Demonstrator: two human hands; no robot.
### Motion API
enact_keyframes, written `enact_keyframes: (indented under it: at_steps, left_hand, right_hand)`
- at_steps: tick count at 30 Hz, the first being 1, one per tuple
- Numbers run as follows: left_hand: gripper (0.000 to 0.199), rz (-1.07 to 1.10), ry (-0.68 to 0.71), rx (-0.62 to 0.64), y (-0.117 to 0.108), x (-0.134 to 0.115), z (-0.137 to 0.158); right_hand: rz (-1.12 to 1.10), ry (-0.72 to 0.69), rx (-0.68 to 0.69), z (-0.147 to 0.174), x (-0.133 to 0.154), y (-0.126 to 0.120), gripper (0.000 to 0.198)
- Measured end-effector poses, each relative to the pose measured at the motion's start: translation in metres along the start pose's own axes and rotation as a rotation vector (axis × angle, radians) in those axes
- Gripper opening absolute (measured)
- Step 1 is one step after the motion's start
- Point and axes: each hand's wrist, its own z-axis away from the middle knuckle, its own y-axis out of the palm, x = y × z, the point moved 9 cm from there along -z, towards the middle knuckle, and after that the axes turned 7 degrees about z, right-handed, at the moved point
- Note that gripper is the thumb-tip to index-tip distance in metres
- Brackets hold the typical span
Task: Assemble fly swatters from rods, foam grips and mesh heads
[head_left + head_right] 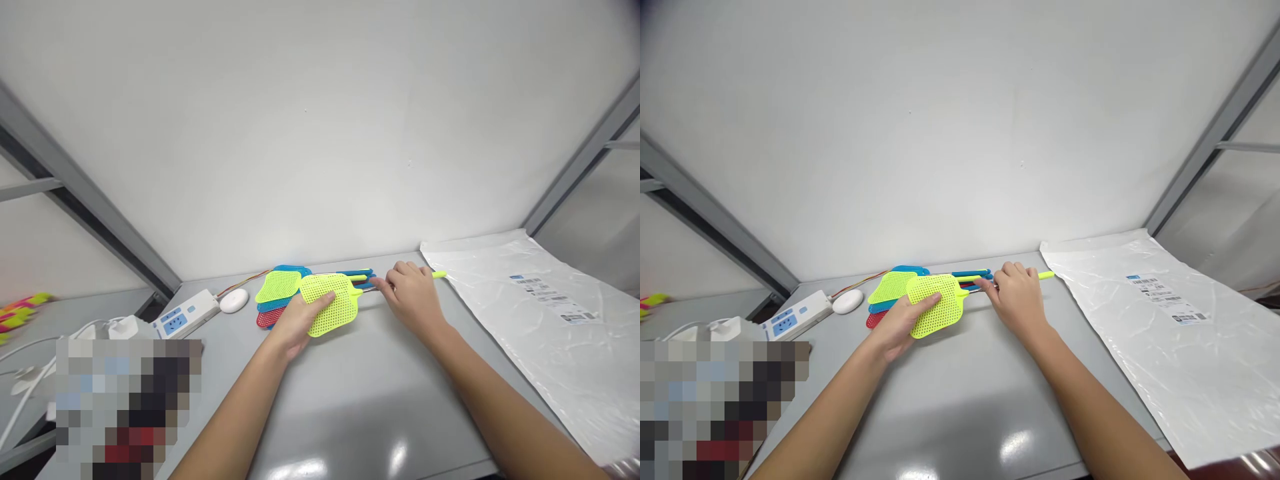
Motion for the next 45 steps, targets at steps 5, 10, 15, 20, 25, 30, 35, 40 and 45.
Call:
enact_keyframes:
  at_steps: [5,10,15,20,25,30,35,40,45]
  left_hand:
    - [0.045,-0.015,0.011,-0.070,-0.023,-0.008,0.009]
    - [0.041,-0.006,0.015,-0.087,-0.032,-0.013,0.019]
    - [0.037,0.031,-0.082,-0.127,-0.038,-0.003,0.019]
    - [0.040,0.005,-0.096,-0.111,-0.036,0.002,0.019]
    - [0.040,0.020,-0.098,-0.118,-0.034,0.002,0.020]
    - [0.040,0.047,-0.100,-0.111,-0.033,0.005,0.019]
    - [0.040,0.021,-0.096,-0.126,-0.034,0.005,0.019]
    - [0.037,-0.025,-0.074,-0.100,-0.034,-0.012,0.025]
    - [0.040,-0.082,-0.041,-0.077,-0.042,-0.035,0.032]
  right_hand:
    - [-0.039,-0.284,0.033,0.006,0.030,-0.007,0.027]
    - [-0.024,-0.385,-0.104,0.014,0.049,-0.022,0.025]
    - [0.003,-0.371,-0.215,0.020,0.058,-0.034,0.018]
    - [0.022,-0.381,-0.223,0.022,0.062,-0.035,0.018]
    - [0.019,-0.362,-0.215,0.023,0.064,-0.033,0.020]
    - [0.033,-0.357,-0.199,0.024,0.065,-0.031,0.021]
    - [0.044,-0.356,-0.191,0.025,0.067,-0.030,0.023]
    - [-0.083,-0.300,-0.173,0.022,0.065,-0.029,0.020]
    - [-0.252,-0.337,-0.046,0.019,0.064,-0.017,0.017]
